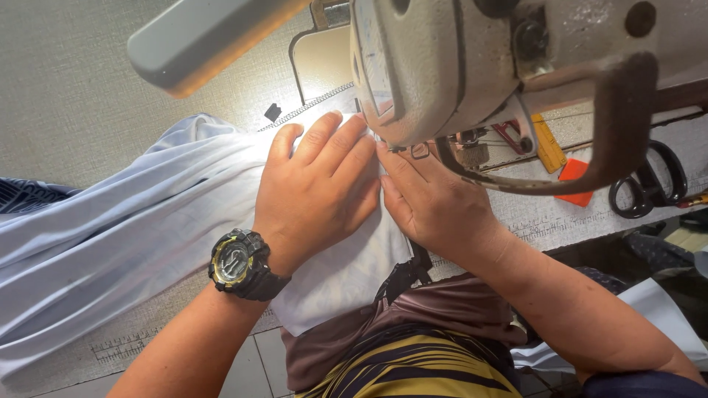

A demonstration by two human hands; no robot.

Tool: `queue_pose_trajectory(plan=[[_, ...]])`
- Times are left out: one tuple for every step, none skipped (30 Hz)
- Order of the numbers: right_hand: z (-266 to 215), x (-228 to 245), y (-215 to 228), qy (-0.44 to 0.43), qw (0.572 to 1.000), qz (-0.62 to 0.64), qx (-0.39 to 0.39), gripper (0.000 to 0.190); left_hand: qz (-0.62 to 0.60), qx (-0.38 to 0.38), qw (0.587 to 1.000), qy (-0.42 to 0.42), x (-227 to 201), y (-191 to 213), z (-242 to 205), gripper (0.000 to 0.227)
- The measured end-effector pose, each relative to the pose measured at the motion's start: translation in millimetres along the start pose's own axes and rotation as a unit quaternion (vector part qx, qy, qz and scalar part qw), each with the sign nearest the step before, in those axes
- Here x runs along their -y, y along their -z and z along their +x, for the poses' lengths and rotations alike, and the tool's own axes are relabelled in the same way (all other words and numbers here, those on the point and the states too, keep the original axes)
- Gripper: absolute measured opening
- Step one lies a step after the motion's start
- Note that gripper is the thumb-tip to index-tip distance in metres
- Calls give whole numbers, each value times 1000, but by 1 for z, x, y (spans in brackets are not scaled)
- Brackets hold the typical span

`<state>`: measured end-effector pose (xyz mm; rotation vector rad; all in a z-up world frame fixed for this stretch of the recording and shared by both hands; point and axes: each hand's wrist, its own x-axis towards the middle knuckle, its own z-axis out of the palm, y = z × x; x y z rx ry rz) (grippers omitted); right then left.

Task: Cutting fabric strips and aligning them with garment pieces at a sewing station

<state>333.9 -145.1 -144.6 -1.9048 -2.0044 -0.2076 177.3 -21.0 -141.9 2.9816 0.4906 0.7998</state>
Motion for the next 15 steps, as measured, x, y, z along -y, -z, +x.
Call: queue_pose_trajectory(plan=[[0, 0, 1, 3, 1000, 14, 4, 33, -1, 3, 1000, 0, 0, -1, 0, 24], [1, 0, 1, 6, 1000, 28, 8, 35, -2, 6, 1000, -1, 0, -1, -1, 25], [2, 0, 2, 5, 1000, 29, 9, 35, -3, 7, 1000, 0, 1, -1, -1, 25], [3, 0, 3, 8, 1000, 25, 7, 34, 0, 8, 1000, -2, 1, -1, -1, 26], [5, 1, 5, 12, 1000, 21, 5, 33, 2, 9, 1000, -4, 1, -1, -1, 27], [4, 1, 4, 12, 1000, 20, 4, 33, 3, 8, 1000, -4, 1, -1, -1, 27], [3, 1, 4, 15, 1000, 15, 2, 32, -2, 10, 1000, -5, 2, -1, -1, 27], [3, 0, 3, 19, 1000, 11, -2, 32, -4, 10, 1000, -6, 2, -1, -1, 27], [4, 0, 2, 21, 1000, 9, -4, 32, -3, 8, 1000, -6, 3, -1, 0, 27], [3, 0, 2, 20, 1000, 4, -3, 32, -5, 6, 1000, -4, 3, 0, 0, 26], [3, -1, 1, 20, 1000, -1, -2, 32, -7, 5, 1000, -3, 3, -1, -1, 25], [3, 0, 0, 20, 1000, 1, -2, 32, -6, 6, 1000, -2, 3, -1, -1, 25], [2, 0, -1, 16, 1000, 11, -1, 32, -6, 6, 1000, -2, 3, -1, -1, 26], [1, 1, -1, 12, 1000, 22, 1, 31, -7, 7, 1000, -1, 2, -1, -2, 27], [1, 1, -2, 11, 1000, 24, 2, 31, -8, 9, 1000, -1, 3, -2, -3, 27]])
